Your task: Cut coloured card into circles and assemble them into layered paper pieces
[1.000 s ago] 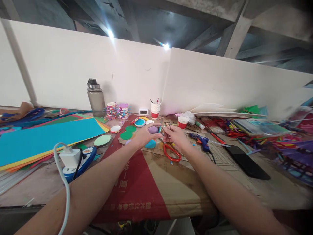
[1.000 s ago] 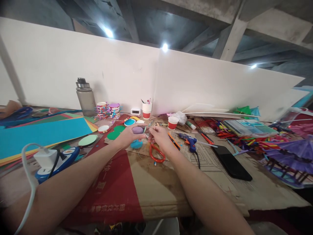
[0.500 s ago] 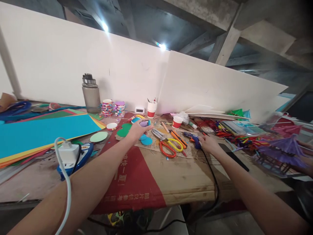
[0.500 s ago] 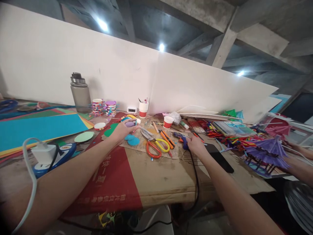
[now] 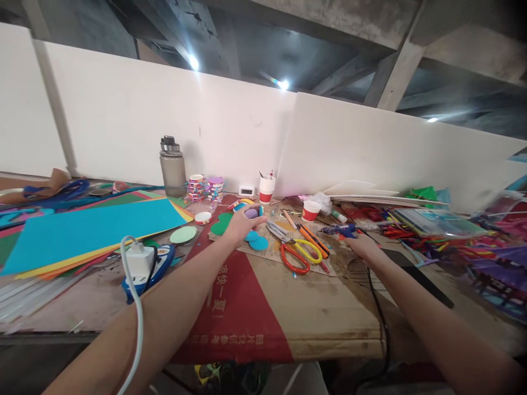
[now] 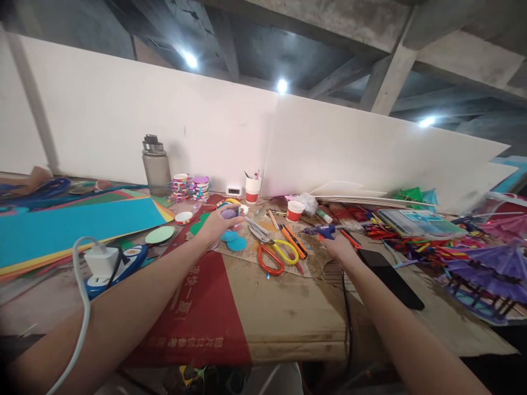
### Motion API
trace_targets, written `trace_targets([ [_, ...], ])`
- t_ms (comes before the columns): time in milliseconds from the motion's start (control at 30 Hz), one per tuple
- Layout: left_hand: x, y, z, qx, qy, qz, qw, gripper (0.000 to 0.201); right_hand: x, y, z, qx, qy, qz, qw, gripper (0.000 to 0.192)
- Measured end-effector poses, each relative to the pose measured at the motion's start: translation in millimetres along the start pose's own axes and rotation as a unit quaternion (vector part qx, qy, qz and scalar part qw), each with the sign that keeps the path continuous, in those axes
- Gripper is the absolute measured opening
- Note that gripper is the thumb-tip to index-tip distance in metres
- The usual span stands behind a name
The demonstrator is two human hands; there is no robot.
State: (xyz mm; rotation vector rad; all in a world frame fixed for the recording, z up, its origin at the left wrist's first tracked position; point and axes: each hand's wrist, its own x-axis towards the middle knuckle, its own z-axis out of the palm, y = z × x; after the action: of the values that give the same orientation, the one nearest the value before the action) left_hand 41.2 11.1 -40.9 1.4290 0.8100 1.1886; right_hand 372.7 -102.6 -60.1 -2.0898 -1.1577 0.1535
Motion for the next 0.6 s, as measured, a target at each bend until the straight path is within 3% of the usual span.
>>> trace_targets([
  [133,1,-3,-1.0,0.000,0.000,-0.005,1.000,0.064,-13,-31,3,0.121,0.017,0.014,0.992,0.023],
  [167,1,-4,-1.2,0.003,0.001,-0.006,1.000,0.064,-18,-46,5,0.228,0.014,0.005,0.974,0.030],
  [233,0,-4,-1.4,0.010,0.000,-0.006,1.000,0.062,-29,-79,10,0.387,-0.054,-0.012,0.920,0.041],
  [300,0,-3,-1.6,0.008,0.003,-0.005,1.000,0.062,-41,-109,19,0.444,-0.152,-0.004,0.883,0.043],
  [367,-1,-2,-2.0,0.003,0.007,-0.006,1.000,0.064,-52,-129,28,0.488,-0.180,-0.019,0.854,0.045],
  [467,-2,-1,-3.1,0.001,0.007,-0.008,1.000,0.067,-64,-136,40,0.513,-0.204,-0.052,0.832,0.041],
  [600,-2,-6,-4.4,0.001,-0.011,-0.004,1.000,0.068,-70,-120,46,0.469,-0.219,-0.083,0.852,0.037],
])
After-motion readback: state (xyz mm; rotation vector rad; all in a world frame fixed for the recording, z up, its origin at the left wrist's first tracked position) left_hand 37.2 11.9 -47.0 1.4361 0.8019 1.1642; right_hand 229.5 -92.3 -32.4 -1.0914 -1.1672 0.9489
